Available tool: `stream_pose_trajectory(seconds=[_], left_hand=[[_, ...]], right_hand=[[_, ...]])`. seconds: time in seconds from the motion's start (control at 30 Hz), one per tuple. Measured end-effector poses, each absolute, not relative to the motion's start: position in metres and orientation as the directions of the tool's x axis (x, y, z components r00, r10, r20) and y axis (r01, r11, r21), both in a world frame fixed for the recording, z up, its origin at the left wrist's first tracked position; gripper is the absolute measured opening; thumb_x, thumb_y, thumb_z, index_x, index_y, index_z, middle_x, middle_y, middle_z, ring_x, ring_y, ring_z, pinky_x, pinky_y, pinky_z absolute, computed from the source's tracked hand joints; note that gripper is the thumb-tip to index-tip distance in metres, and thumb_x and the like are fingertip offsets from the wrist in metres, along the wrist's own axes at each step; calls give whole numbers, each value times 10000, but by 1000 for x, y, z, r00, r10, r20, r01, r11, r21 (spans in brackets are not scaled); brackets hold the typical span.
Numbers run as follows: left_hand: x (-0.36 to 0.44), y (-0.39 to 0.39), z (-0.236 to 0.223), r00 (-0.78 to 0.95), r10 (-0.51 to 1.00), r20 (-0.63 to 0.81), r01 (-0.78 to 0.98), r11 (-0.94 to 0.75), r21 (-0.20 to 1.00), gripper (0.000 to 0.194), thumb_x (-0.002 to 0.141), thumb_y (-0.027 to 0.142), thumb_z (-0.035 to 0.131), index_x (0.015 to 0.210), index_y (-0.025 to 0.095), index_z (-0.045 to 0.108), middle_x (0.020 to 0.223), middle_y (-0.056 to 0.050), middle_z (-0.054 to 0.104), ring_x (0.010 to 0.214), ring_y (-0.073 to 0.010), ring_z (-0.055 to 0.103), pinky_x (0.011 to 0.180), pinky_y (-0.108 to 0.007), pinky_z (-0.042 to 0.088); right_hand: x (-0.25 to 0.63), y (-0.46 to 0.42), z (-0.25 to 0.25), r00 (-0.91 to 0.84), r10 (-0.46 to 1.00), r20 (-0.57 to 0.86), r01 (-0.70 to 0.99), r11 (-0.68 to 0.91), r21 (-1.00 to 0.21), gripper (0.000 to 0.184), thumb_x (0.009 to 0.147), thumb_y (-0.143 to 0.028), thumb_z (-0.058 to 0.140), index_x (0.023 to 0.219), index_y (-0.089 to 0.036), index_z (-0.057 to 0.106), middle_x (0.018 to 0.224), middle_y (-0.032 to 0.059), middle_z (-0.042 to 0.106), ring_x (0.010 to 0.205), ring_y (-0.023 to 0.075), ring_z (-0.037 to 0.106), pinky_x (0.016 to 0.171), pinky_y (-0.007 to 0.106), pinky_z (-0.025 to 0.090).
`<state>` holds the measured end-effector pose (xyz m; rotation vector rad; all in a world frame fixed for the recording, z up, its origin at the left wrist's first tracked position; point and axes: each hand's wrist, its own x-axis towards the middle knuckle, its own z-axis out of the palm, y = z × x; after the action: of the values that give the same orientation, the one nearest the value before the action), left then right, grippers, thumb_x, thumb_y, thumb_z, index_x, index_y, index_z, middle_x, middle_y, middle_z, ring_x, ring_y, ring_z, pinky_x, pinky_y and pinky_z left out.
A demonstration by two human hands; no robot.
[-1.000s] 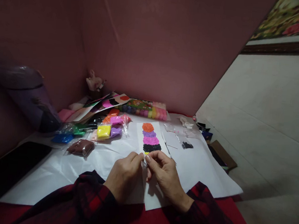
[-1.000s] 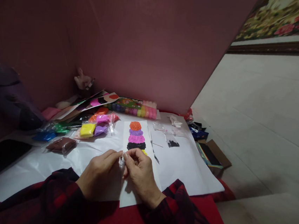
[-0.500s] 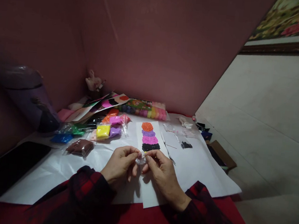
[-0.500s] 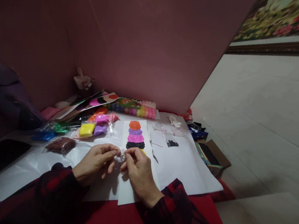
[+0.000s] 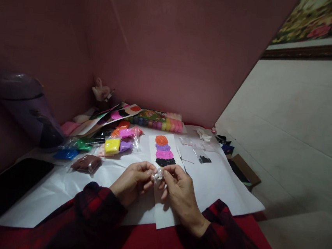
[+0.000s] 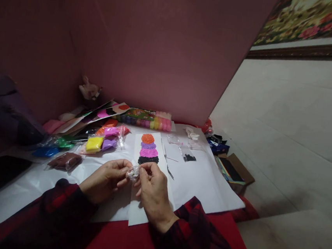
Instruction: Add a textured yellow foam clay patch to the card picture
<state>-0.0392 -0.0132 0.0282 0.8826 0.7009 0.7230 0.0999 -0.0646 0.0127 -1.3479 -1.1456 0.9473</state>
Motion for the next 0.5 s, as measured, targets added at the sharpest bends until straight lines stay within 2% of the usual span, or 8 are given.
stream_pose_trajectory(seconds=[0.1, 0.2, 0.33, 0.5], left_hand=[[-39, -13, 30, 565, 798, -212, -303, 439, 846, 251, 560, 223, 753, 696, 118, 569, 493, 40, 505, 395, -33, 394, 386, -143, 283], [-40, -14, 31, 547, 815, -191, -309, 408, 859, 198, 544, 169, 710, 677, 119, 571, 448, 58, 473, 361, -31, 371, 378, -152, 262], [-39, -16, 33, 515, 835, -192, -286, 378, 881, 226, 552, 166, 718, 702, 135, 552, 543, 46, 536, 400, -46, 435, 389, -159, 297], [-39, -17, 36, 531, 834, -148, -286, 341, 895, 242, 598, 178, 706, 749, 159, 518, 508, 71, 500, 373, -50, 410, 369, -165, 297]], right_hand=[[103, -62, 16, 218, 976, 28, 54, 16, -998, 228, 877, -385, 545, 897, -159, 562, 512, -44, 592, 300, 43, 428, 312, 137, 308], [107, -60, 20, 134, 987, -85, -148, -65, -987, 252, 815, -373, 629, 868, -135, 565, 457, -39, 582, 291, 26, 378, 310, 119, 239], [109, -57, 23, 8, 972, -236, -421, -211, -882, 282, 685, -296, 758, 789, -125, 560, 445, -56, 528, 314, 12, 328, 307, 119, 178], [110, -58, 26, -140, 957, -255, -558, -289, -778, 233, 637, -181, 761, 716, -142, 546, 456, -79, 467, 325, -1, 224, 310, 144, 91]])
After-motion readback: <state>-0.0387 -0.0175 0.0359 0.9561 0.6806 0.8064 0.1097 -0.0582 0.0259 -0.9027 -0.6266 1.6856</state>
